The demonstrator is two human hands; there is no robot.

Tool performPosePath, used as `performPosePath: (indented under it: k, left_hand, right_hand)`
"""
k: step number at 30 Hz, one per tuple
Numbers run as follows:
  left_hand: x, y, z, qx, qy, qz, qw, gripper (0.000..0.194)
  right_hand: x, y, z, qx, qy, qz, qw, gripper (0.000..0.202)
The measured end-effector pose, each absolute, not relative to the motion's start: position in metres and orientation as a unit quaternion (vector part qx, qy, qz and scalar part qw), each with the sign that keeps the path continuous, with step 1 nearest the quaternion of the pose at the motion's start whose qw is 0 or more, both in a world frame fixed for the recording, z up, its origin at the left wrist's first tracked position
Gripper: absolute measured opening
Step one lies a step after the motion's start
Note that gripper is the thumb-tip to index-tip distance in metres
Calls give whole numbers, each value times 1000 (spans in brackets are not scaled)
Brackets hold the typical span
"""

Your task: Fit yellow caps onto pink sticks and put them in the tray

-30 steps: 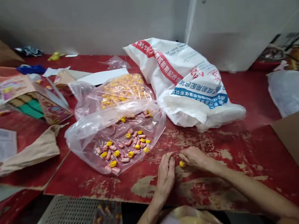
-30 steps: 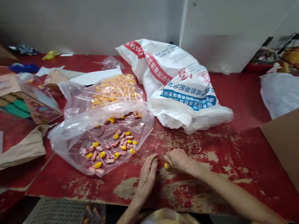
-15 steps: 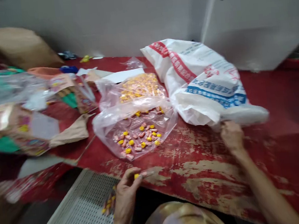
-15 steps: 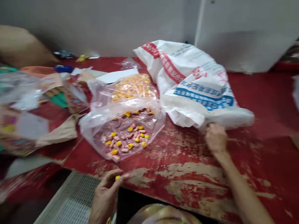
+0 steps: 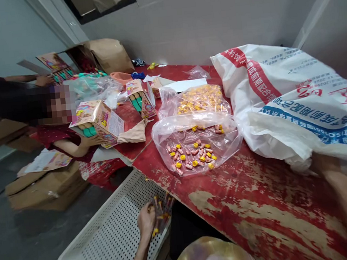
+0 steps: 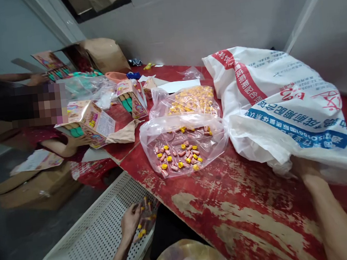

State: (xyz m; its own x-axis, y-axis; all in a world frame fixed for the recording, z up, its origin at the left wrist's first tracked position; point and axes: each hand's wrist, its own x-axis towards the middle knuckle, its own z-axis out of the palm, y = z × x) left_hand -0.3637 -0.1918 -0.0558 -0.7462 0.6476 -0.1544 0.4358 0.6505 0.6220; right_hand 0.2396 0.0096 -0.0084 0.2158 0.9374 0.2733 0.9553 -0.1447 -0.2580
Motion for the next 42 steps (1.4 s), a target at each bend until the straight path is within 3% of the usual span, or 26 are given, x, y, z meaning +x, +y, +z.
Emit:
performPosePath:
  k: [4,7,10,12,14,18,24,28,33,35,38,42]
  left_hand:
    - [-320,-146,-11,421,812,403,14,26]
    - [-270,-89,21,556,688,465,35,19]
    - [-215,-19,35,689,593,410,71,19]
    - [-181,27,37,774,563,282,65,23]
    - [-152,66,35,806,541,231,66,22]
    - [-120,106,26,831,524,175,71,21]
    - [-115,114,11,838,526,131,64,27]
    - [-116,115,12,835,533,122,66,24]
    - [-129,99,29,808,563,162,56,39]
    - [-136,80,39,771,566,268,111,36]
    - [-138,38,49,619,522,476,343,24]
    - [-115,-26,44,373,441,544,608,26]
  right_hand:
    - [227,-16,-11,-759,-623,-56,179,44]
    - [200,-52,-13,-757,-594,-155,224,50]
    - [156,-95,-20,-750,-552,-209,299,55]
    - [125,-120,-26,-718,-593,-159,328,49]
    - [100,-138,-32,-680,-646,-121,325,42]
    - [82,-146,-35,-646,-681,-61,339,37]
    - [95,-134,-35,-705,-552,132,425,40]
    - [94,-134,-35,-698,-571,127,414,37]
    - [95,-135,-36,-684,-591,101,415,39]
    - [97,-135,-39,-675,-591,100,429,39]
    - [94,-135,-39,-658,-609,107,430,38]
    - [70,-137,-23,-606,-655,149,426,34]
